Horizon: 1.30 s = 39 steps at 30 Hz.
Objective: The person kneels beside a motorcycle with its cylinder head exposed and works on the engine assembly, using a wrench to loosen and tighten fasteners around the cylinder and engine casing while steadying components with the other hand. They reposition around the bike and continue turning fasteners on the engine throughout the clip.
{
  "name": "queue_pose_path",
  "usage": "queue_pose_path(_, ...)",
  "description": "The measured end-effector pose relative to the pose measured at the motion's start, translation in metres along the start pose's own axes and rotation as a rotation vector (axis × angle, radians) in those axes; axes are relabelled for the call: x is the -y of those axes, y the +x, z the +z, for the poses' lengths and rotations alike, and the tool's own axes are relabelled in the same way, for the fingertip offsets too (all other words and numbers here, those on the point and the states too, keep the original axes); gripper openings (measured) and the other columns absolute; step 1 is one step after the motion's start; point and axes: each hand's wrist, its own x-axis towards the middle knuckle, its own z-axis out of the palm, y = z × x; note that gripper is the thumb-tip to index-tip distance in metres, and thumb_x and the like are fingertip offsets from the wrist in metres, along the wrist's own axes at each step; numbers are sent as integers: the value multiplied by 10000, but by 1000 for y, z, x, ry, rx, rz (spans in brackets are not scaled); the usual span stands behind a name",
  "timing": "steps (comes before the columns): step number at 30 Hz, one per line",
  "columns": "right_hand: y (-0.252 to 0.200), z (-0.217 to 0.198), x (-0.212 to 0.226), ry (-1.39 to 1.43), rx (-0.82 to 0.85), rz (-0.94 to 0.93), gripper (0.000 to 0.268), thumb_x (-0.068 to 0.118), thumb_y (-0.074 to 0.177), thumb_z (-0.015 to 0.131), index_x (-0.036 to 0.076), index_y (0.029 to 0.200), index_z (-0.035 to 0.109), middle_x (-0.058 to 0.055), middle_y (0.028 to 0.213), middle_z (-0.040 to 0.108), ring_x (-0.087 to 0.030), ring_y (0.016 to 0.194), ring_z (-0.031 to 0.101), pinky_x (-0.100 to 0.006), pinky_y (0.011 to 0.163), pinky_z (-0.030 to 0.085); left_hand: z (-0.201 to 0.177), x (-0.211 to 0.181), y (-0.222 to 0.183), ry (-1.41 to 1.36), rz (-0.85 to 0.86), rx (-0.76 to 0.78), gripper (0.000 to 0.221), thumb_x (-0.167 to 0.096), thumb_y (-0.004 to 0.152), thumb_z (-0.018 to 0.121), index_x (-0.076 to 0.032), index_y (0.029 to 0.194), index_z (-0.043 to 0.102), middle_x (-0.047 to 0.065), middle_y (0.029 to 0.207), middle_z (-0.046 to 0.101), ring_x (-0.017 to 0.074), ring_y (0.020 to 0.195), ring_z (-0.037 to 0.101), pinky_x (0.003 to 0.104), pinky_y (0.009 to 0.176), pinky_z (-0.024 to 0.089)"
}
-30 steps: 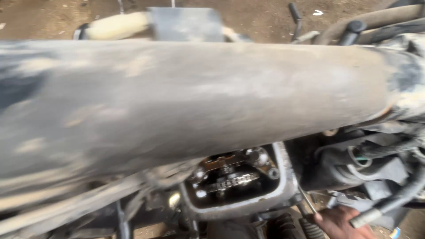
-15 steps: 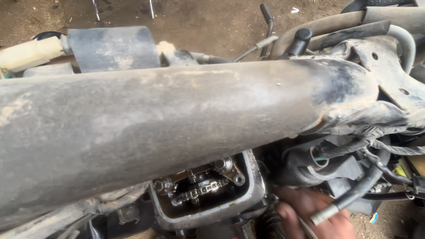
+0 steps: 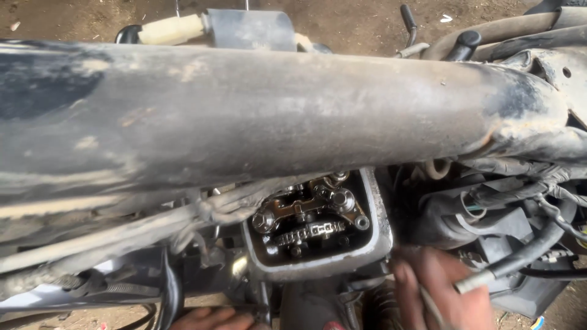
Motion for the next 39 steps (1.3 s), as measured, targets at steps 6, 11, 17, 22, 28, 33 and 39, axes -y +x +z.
queue_pose_path(6, -77, 40, -100, -15, 63, -465, 308, 244, 857, 725, 6, 1052, 723, -66, 735, 678, -183, 667, 655, -382, 652, 549, -60, -19, 25, -130, -127, 184, 444, -450, 1063, 504, -212, 1422, 613, 121, 1282, 688, 305, 1083, 697, 528, 837, 550)
queue_pose_path(11, -80, 16, -111, 41, -63, -518, 320, 221, 935, 619, -17, 1142, 672, -75, 803, 655, -201, 758, 634, -418, 775, 527, -114, -48, 47, -114, -357, 293, 421, -554, 1033, 460, -261, 1275, 642, 34, 1093, 723, 202, 1037, 720, 478, 868, 568)
queue_pose_path(17, -39, -18, -78, 134, 40, -449, 255, 139, 969, 587, -40, 1124, 682, -74, 794, 720, -195, 722, 701, -410, 683, 549, -82, -64, 36, 104, -388, -251, 394, -622, 965, 543, -305, 1101, 734, -19, 1001, 735, 158, 963, 742, 470, 853, 594)
queue_pose_path(22, -24, -35, -57, 171, 196, -270, 253, 151, 924, 633, -29, 1077, 724, -65, 679, 708, -175, 552, 700, -350, 492, 548, -148, -63, 55, -106, -385, 199, 334, -420, 966, 645, -176, 1179, 730, 71, 1005, 751, 231, 1024, 736, 506, 841, 577)
queue_pose_path(28, 5, -49, -2, 67, 391, 240, 249, 277, 939, 615, 108, 1017, 780, -61, 640, 722, -196, 579, 675, -357, 525, 544, -172, -71, 62, -141, -316, 275, 303, -346, 1008, 633, -88, 1154, 697, 150, 1052, 737, 275, 1037, 739, 466, 874, 595)
queue_pose_path(33, 21, -55, 34, 69, 258, 44, 206, 232, 928, 645, 51, 861, 715, -129, 573, 645, -303, 496, 634, -435, 466, 471, -180, -72, 57, -256, -288, 287, 349, -378, 1036, 628, -52, 1148, 681, 155, 1003, 731, 288, 936, 759, 444, 890, 597)
queue_pose_path(39, -69, 12, -89, -225, 374, -92, 260, 397, 980, 671, 169, 860, 631, -10, 739, 654, -189, 617, 641, -396, 576, 503, -198, -80, 62, -245, -407, 400, 399, -419, 1029, 580, -78, 1230, 634, 146, 1029, 717, 252, 977, 753, 426, 965, 570)
